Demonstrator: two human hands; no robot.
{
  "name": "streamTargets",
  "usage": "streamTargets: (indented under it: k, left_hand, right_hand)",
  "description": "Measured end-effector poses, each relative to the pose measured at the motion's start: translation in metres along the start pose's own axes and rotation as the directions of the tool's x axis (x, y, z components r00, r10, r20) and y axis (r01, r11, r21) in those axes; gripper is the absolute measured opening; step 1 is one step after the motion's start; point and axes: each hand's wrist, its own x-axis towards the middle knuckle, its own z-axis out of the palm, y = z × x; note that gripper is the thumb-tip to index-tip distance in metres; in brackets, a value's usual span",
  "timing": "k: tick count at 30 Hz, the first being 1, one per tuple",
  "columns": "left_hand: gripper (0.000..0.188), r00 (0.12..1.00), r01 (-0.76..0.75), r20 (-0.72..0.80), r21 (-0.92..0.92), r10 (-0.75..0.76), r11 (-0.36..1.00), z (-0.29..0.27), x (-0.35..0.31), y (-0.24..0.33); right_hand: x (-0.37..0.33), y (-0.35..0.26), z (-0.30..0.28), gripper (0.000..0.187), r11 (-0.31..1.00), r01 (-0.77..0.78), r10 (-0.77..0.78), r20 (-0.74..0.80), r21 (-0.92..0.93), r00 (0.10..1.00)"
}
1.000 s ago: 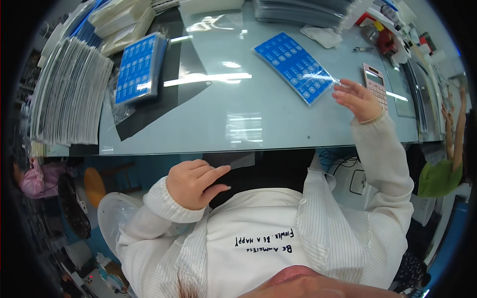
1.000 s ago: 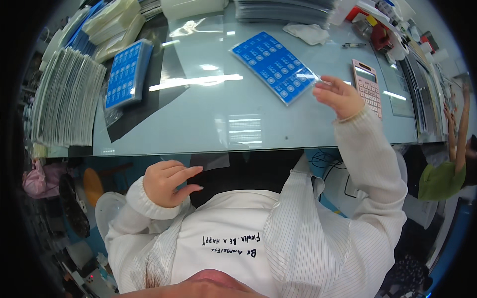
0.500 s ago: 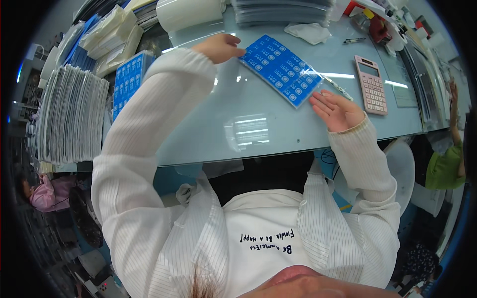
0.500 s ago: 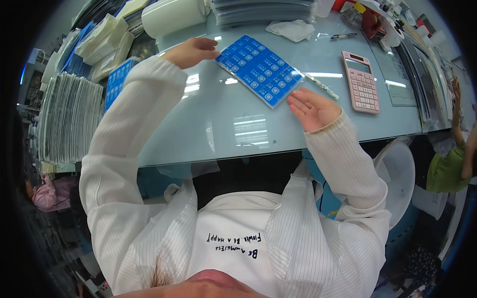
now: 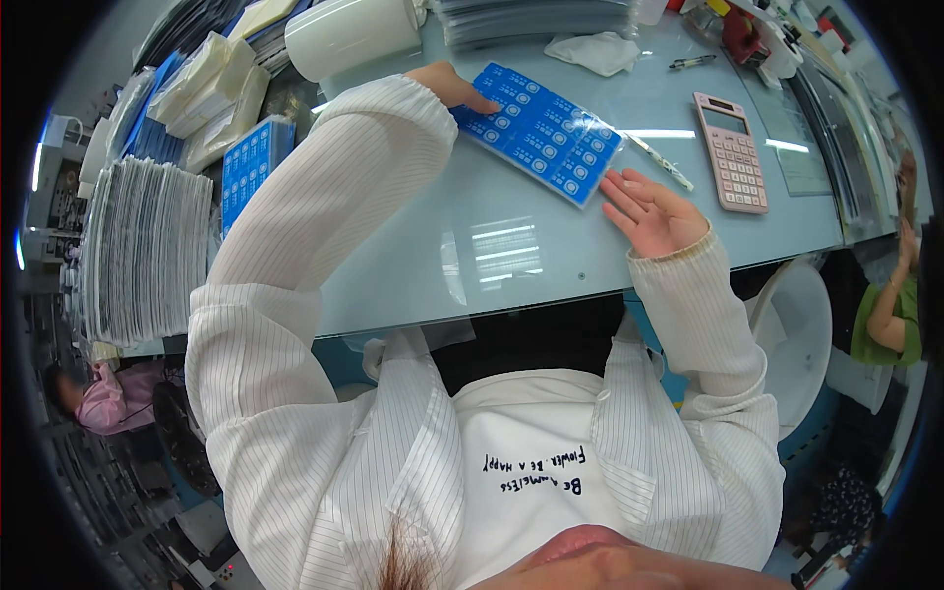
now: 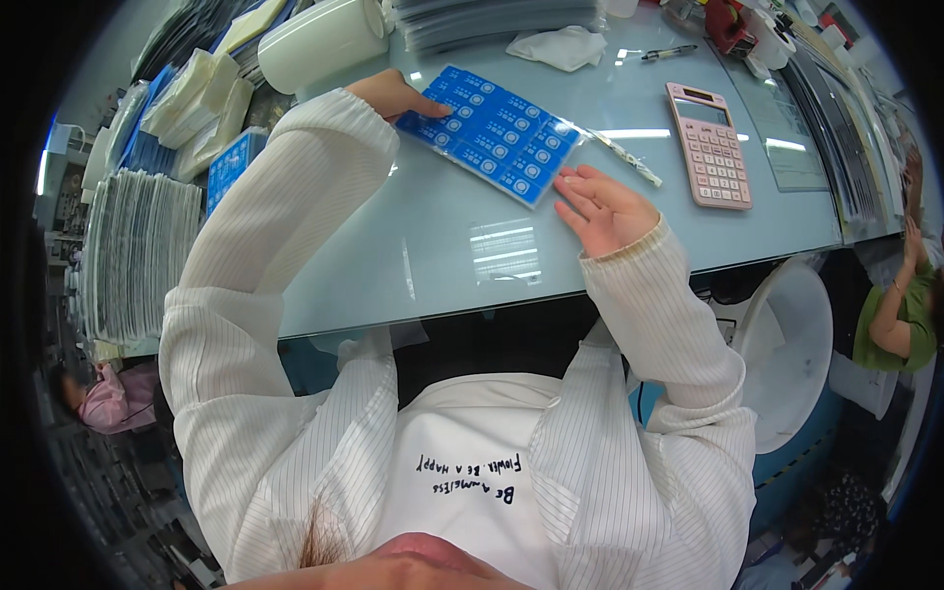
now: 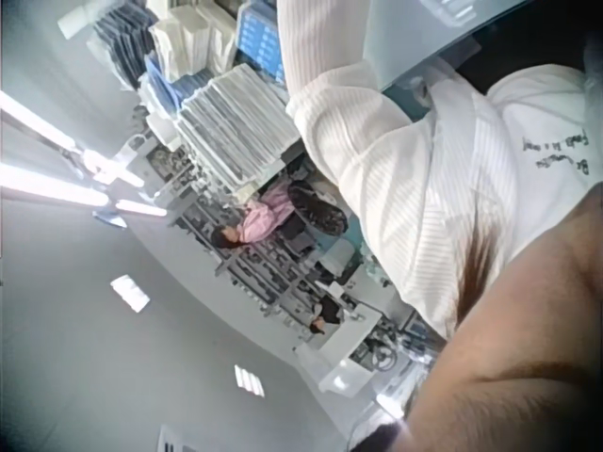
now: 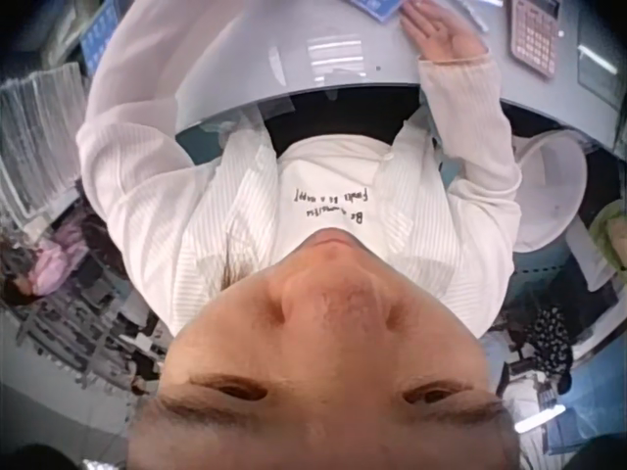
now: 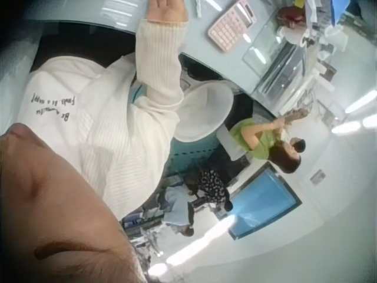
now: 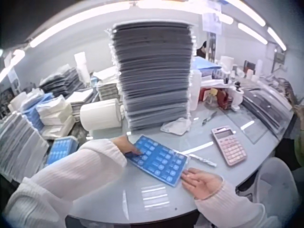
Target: Counting and sorting blue product labels at a manufacturing workstation.
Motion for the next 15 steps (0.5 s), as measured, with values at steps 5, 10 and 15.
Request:
streamTargets:
  k: [5, 10, 15]
  left_hand:
    - [0.073, 0.992, -0.072, -0.116, -0.223, 0.047, 0.972, 0.012, -0.012, -0.011]
    - [0.043, 0.913, -0.406, -0.319, -0.672, 0.253, 0.620, 0.039, -0.039, -0.035]
    - [0.031, 0.892, -0.444, -0.365, -0.815, 0.266, 0.372, 0.076, -0.081, -0.027]
  right_hand:
    - [0.006, 0.000, -0.006, 0.056, 0.999, -0.047, 0.049, -0.064, 0.027, 0.997]
    - [0.023, 0.016, -0.011, 0.031, 0.837, 0.200, -0.266, -0.061, -0.510, 0.962]
    - [0.013, 0.019, -0.019, 0.021, 0.267, 0.652, -0.709, 0.314, -0.710, 0.632]
